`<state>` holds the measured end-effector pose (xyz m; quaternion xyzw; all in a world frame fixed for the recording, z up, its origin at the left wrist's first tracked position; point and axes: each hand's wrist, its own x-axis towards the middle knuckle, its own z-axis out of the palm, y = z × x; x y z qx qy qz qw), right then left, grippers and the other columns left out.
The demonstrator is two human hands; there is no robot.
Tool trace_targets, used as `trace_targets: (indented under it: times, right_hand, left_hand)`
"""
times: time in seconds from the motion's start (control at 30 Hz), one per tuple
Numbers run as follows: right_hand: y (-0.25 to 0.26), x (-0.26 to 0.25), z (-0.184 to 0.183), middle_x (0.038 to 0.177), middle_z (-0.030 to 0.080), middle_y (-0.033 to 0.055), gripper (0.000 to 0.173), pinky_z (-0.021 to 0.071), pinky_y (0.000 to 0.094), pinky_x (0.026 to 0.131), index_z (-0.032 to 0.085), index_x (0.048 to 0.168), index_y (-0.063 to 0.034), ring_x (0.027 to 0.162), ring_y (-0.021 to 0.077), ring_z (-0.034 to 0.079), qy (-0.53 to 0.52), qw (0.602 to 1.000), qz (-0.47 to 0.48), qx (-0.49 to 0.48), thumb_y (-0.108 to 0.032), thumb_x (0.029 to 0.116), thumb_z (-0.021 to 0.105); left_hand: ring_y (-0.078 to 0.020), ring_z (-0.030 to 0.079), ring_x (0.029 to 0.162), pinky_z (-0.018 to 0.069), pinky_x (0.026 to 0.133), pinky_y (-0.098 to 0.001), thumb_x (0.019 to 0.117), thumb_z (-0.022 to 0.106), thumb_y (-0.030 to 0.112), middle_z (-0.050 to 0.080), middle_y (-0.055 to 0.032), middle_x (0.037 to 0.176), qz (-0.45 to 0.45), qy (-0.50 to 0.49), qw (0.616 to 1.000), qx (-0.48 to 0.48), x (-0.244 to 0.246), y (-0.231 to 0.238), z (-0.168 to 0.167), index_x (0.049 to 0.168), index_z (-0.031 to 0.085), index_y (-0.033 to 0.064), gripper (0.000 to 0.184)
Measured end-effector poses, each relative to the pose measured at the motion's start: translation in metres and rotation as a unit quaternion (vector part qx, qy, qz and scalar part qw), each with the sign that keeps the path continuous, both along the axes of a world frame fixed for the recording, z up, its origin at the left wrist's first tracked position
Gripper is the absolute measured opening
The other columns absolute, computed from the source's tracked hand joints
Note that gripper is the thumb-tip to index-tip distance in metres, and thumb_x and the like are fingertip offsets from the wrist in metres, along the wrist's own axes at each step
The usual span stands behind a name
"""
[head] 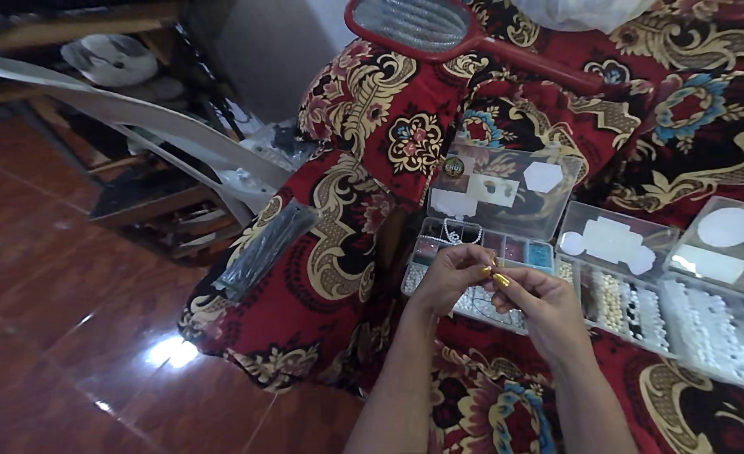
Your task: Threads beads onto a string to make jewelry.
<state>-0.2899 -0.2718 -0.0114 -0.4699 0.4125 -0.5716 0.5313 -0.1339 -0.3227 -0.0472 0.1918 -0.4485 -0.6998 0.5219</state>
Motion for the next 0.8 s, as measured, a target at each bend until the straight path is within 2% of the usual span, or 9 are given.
trace_targets:
  times: [0.4,0.57,0.63,0.73,0.8]
  right_hand:
    - [-0.0006,0.0007,-0.0003,0.077,0.075,0.0033,0.012,0.0614,0.0214,0.059,0.076,0.096,0.0007,0.060,0.0075,0.070,0.018,1.000,-0.017,-0.004,0.003,0.0923,0.064]
    - [-0.0016,-0.0019,-0.0031,0.081,0.075,0.0018,0.020,0.0634,0.0238,0.065,0.072,0.099,-0.0013,0.067,0.0088,0.072,0.035,0.999,0.003,-0.024,-0.007,0.1022,0.054]
    - [-0.0016,-0.0034,-0.0035,0.084,0.075,0.0026,0.016,0.0633,0.0242,0.068,0.073,0.103,-0.0003,0.070,0.0097,0.073,0.038,0.999,0.013,-0.029,-0.008,0.0983,0.059]
    - [-0.0015,-0.0026,-0.0019,0.084,0.076,0.0030,0.018,0.0626,0.0226,0.067,0.073,0.105,0.0008,0.070,0.0090,0.072,0.051,0.998,0.008,-0.027,-0.002,0.0874,0.068]
    - [-0.0011,-0.0018,-0.0014,0.084,0.075,0.0028,0.018,0.0624,0.0219,0.067,0.073,0.104,0.0004,0.070,0.0084,0.072,0.056,0.998,0.003,-0.024,-0.001,0.0874,0.067]
  left_hand:
    - [-0.0053,0.068,0.090,0.0579,0.079,-0.0227,0.0895,0.065,-0.005,0.071,0.0035,0.100,-0.009,0.008,1.000,-0.009,0.0005,-0.0017,-0.0028,0.088,0.072,0.0118,0.019]
    - [-0.0060,0.067,0.092,0.0579,0.081,-0.0242,0.0897,0.062,-0.006,0.070,0.0032,0.101,0.001,0.001,1.000,-0.022,0.0001,-0.0025,-0.0046,0.088,0.071,0.0117,0.020]
    - [-0.0056,0.067,0.092,0.0578,0.080,-0.0242,0.0899,0.061,-0.007,0.070,0.0034,0.101,0.007,-0.004,1.000,-0.020,0.0003,-0.0019,-0.0039,0.088,0.071,0.0114,0.021]
    - [-0.0055,0.067,0.091,0.0575,0.080,-0.0236,0.0896,0.061,-0.008,0.070,0.0036,0.099,0.010,0.002,1.000,-0.021,0.0003,-0.0018,-0.0036,0.087,0.071,0.0113,0.021]
    - [-0.0052,0.067,0.091,0.0570,0.080,-0.0231,0.0893,0.062,-0.007,0.070,0.0036,0.100,0.009,0.003,1.000,-0.021,0.0001,-0.0019,-0.0040,0.087,0.071,0.0114,0.021]
